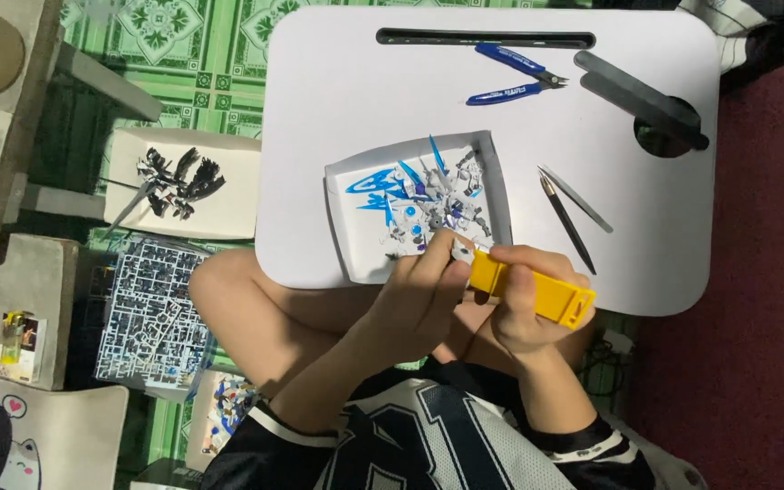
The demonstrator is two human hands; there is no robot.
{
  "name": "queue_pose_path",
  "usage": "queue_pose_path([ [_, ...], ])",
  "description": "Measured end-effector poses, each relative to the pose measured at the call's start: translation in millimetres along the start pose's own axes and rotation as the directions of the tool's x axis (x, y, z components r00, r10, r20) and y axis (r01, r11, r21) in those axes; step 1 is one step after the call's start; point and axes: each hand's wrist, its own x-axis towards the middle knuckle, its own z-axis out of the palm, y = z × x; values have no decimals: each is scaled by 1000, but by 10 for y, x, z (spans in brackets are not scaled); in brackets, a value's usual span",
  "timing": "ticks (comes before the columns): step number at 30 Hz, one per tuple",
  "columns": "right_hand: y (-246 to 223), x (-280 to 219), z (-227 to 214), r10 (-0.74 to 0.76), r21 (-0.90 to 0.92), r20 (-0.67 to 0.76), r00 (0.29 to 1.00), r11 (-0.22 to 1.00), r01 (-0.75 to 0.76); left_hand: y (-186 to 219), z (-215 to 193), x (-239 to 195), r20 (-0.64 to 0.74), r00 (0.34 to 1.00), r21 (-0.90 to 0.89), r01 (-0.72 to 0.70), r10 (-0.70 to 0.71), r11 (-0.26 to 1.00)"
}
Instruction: The person assembles a small model kit by hand, picking up small parts and fitting them together. They then use a yellow plastic tool to press and adjust the assembled piece, repeating the action on different sides.
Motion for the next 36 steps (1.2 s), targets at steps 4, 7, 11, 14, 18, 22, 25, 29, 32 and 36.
queue_pose_path([
  [4, -17, 16, 106, 30, 74, -62, 998, 997, -25, -317, 91, 43, 23, 836, 559, -465, 548, 686],
  [7, -14, 4, 117, 21, 88, -69, 997, 996, -15, -146, 95, 92, -70, 893, 382, -388, 445, 839],
  [11, 162, -106, 50, -80, 158, 4, 997, 984, 79, -57, 104, 72, -149, 967, 198, -174, 205, 965],
  [14, 49, -17, 24, -65, 112, 55, 996, 992, 58, -201, 129, 42, -118, 981, 164, -135, 155, 977],
  [18, -12, 8, -37, -45, 97, 96, 994, 995, 35, 100, 84, 85, -48, 997, -34, -60, 58, 998],
  [22, -63, -65, -53, 96, 166, 76, 993, 980, -107, -103, 173, 74, -93, 976, 52, -192, 196, 980],
  [25, -87, -100, 24, 165, 222, -18, 986, 962, -157, -85, 182, 80, -96, 966, 70, -235, 241, 969],
  [29, -112, -101, 32, 159, 236, -46, 986, 961, -144, -416, 167, 50, -9, 756, 426, -589, 655, 687],
  [32, -102, -96, 2, 190, 195, 0, 982, 963, -186, -585, 135, 98, 46, 667, 576, -626, 743, 526],
  [36, -140, 23, -21, 145, 227, 70, 987, 961, -157, -565, 208, -59, -55, 747, 685, -454, 662, 569],
])
